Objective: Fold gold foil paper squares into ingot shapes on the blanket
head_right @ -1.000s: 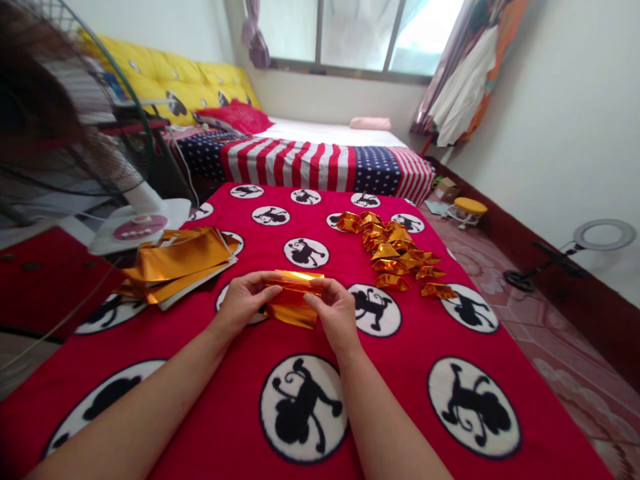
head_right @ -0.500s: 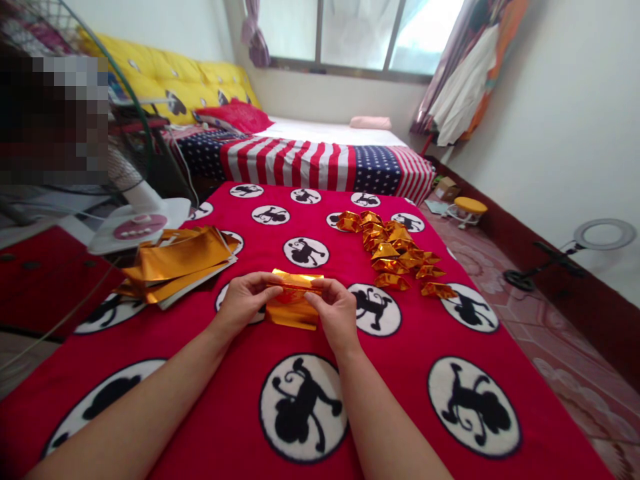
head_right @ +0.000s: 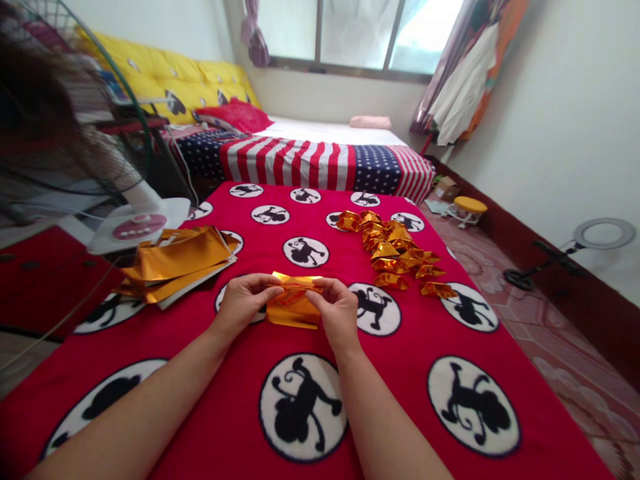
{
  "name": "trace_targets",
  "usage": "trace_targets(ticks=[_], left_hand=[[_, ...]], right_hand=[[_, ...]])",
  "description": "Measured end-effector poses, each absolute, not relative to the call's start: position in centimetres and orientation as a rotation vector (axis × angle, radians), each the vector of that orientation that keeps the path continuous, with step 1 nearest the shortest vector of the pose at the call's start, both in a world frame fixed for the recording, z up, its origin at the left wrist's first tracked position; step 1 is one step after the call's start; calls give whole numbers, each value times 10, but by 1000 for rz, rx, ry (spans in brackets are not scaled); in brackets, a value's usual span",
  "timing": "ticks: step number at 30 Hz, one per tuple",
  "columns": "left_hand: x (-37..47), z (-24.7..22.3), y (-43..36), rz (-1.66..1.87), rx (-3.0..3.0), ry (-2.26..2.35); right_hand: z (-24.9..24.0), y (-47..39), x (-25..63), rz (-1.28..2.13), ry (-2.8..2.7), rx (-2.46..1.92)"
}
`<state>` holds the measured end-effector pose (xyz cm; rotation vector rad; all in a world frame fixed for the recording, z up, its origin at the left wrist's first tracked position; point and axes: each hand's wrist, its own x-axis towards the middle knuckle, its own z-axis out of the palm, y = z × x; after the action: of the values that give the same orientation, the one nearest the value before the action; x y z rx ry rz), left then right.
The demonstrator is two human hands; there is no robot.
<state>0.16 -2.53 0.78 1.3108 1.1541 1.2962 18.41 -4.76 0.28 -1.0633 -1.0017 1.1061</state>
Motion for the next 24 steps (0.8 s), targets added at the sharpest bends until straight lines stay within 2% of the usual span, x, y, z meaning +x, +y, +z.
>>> trace_targets(ticks=[24], left_hand=[[2, 5, -25, 1301, 1348, 1142]], right_hand=[[1, -48, 185, 1030, -1042, -1101]])
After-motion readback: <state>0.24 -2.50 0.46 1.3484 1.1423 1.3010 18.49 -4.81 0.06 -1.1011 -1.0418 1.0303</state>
